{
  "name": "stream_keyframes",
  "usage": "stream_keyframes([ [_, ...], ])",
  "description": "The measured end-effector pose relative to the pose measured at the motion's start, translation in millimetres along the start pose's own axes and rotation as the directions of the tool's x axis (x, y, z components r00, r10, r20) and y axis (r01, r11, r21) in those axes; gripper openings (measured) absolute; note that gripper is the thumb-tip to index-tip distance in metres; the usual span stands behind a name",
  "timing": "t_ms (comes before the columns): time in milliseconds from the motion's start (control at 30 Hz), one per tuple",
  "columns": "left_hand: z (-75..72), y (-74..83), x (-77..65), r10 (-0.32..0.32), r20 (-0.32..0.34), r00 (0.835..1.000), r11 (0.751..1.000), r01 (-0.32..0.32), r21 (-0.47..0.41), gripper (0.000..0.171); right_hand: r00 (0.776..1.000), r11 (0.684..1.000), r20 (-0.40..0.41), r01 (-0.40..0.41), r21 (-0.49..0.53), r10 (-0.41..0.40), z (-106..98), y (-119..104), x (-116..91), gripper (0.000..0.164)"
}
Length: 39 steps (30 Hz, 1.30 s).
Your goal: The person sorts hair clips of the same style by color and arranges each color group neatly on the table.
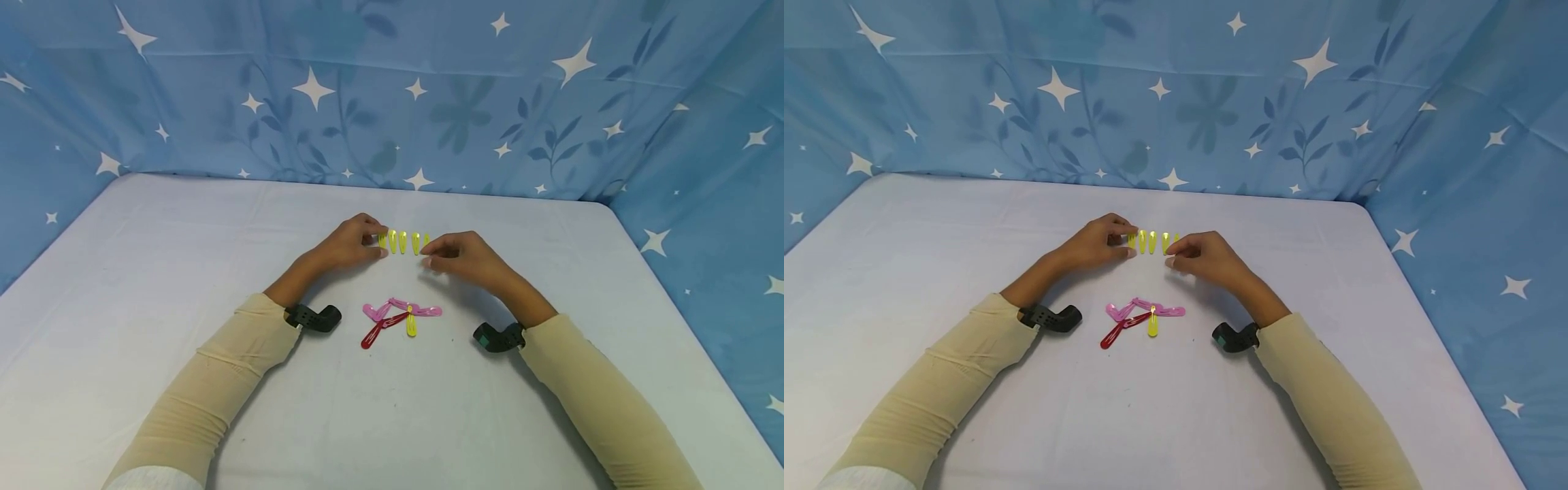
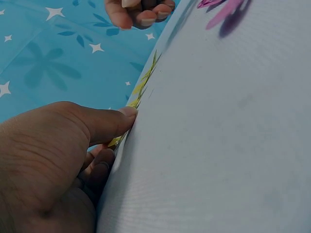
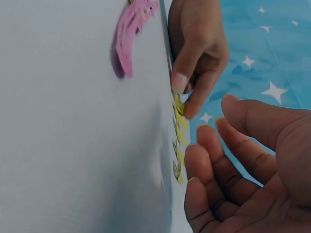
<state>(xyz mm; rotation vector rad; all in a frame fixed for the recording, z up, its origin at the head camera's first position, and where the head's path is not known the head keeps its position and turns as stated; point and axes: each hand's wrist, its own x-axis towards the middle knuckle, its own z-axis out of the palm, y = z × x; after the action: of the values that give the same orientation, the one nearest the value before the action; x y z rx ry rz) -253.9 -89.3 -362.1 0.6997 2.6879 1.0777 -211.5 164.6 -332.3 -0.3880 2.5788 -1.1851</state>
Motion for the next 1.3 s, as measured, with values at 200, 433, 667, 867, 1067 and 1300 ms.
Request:
stream_keyframes([
  [200, 0.8, -0.4, 0.4, -0.003, -0.006, 1.000, 1.000, 0.003, 0.006, 0.051, 0.998, 0.998, 0.036, 0.059, 0.013, -0.059, 6.8, -7.1, -12.0, 0.023],
  [433, 0.1, 1.9, -0.9, -0.013, -0.001, 1.000, 1.000, 0.013, -0.001, 0.051, 0.992, 0.994, 0.064, 0.108, -0.010, -0.107, 12.8, -10.2, -28.0, 0.019],
  [667, 0.7, 1.3, -0.2, -0.008, -0.011, 1.000, 1.000, 0.009, 0.005, 0.051, 0.979, 0.986, 0.121, 0.165, 0.014, -0.165, 20.3, -9.1, -37.5, 0.018],
  [867, 2.0, 0.3, -0.6, -0.021, -0.013, 1.000, 1.000, 0.022, 0.011, 0.051, 0.967, 0.982, 0.170, 0.188, 0.027, -0.190, 26.8, -8.9, -39.7, 0.020],
  [1067, 2.6, 1.1, -1.5, -0.024, -0.016, 1.000, 1.000, 0.024, 0.007, 0.051, 0.961, 0.981, 0.198, 0.192, 0.021, -0.193, 30.8, -9.7, -41.3, 0.020],
  [1300, 1.7, 3.2, -1.9, -0.023, -0.013, 1.000, 1.000, 0.023, 0.004, 0.051, 0.970, 0.987, 0.197, 0.154, -0.034, -0.145, 33.2, -12.0, -43.3, 0.023],
])
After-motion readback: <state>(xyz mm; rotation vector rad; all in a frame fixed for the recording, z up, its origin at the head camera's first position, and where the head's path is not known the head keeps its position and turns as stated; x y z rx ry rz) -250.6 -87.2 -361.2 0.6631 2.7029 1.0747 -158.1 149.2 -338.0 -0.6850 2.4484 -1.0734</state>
